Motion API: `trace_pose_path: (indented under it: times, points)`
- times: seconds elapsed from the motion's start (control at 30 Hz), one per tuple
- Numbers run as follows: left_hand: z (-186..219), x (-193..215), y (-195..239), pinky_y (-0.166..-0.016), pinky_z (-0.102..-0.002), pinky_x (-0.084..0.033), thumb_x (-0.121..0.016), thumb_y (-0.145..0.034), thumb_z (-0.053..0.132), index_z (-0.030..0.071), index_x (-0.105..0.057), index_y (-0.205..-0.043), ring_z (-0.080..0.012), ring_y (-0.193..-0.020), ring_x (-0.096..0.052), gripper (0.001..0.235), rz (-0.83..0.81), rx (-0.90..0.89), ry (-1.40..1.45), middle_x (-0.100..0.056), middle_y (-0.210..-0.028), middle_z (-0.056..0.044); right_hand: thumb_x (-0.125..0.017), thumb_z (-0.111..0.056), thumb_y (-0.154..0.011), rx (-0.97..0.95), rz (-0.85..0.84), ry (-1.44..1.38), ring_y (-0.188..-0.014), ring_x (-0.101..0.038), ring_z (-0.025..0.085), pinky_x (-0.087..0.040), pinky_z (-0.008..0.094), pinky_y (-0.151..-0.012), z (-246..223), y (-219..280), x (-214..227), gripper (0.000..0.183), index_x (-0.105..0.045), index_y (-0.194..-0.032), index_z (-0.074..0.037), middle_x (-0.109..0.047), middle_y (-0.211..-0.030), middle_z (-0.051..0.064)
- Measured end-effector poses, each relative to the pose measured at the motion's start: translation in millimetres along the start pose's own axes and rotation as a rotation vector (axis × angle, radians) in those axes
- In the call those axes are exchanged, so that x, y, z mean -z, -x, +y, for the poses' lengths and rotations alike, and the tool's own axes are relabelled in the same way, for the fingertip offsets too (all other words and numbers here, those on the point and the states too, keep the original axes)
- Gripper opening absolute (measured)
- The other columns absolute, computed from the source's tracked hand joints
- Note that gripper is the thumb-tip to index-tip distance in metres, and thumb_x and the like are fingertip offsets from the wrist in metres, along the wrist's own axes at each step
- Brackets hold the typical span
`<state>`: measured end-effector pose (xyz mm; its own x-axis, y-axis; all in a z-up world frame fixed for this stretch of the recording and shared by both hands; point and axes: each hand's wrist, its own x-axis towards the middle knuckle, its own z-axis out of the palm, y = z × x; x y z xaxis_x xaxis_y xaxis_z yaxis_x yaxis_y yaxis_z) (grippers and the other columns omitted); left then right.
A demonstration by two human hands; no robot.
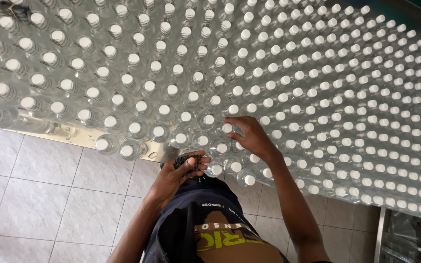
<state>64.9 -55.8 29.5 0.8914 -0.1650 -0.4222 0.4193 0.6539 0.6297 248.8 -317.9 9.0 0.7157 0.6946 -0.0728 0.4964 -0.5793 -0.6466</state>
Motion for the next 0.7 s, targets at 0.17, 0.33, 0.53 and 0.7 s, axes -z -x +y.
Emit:
trace_pose_path:
  times: [0.17,0.33,0.53,0.7]
  points:
    - [2,-4,-5,-0.104,-0.047,-0.063,-0.065,-0.108,0.026,-0.009,-0.065,-0.148,-0.0331,-0.116,-0.077,0.053,-0.053,0.032,-0.007,-0.078,-0.128,-0.027,-0.082,-0.023,-0.100,0.004,0.118,-0.031,-0.128,-0.069,0.027,-0.051,0.047,-0.112,-60,20,13,0.041,-0.072,-0.138,-0.015,-0.073,-0.134,0.004]
    - [-3,-6,-12,-0.102,-0.047,-0.065,-0.069,-0.106,0.026,-0.011,-0.070,-0.140,-0.0314,-0.107,-0.080,0.050,-0.124,0.131,0.009,-0.081,-0.117,-0.025,-0.095,-0.026,-0.086,0.109,0.153,-0.300,-0.106,-0.075,0.028,-0.059,0.045,-0.098,-100,38,-18,0.041,-0.080,-0.122,-0.012,-0.078,-0.111,0.004]
    - [-9,-6,-16,-0.098,-0.047,-0.067,-0.073,-0.103,0.023,-0.010,-0.073,-0.135,-0.0322,-0.103,-0.081,0.046,-0.196,0.212,-0.031,-0.082,-0.111,-0.025,-0.091,-0.014,-0.090,-0.001,0.276,-0.349,-0.092,-0.079,0.020,-0.063,0.036,-0.089,-114,57,-21,0.027,-0.083,-0.116,-0.012,-0.081,-0.098,0.000]
    - [-5,-15,-21,-0.099,-0.047,-0.066,-0.073,-0.103,0.024,-0.011,-0.074,-0.134,-0.0341,-0.103,-0.080,0.047,-0.198,0.239,-0.044,-0.082,-0.112,-0.029,-0.091,-0.012,-0.089,-0.141,0.240,-0.433,-0.096,-0.081,0.022,-0.060,0.038,-0.097,-105,56,-10,0.027,-0.086,-0.116,-0.013,-0.089,-0.098,0.003]
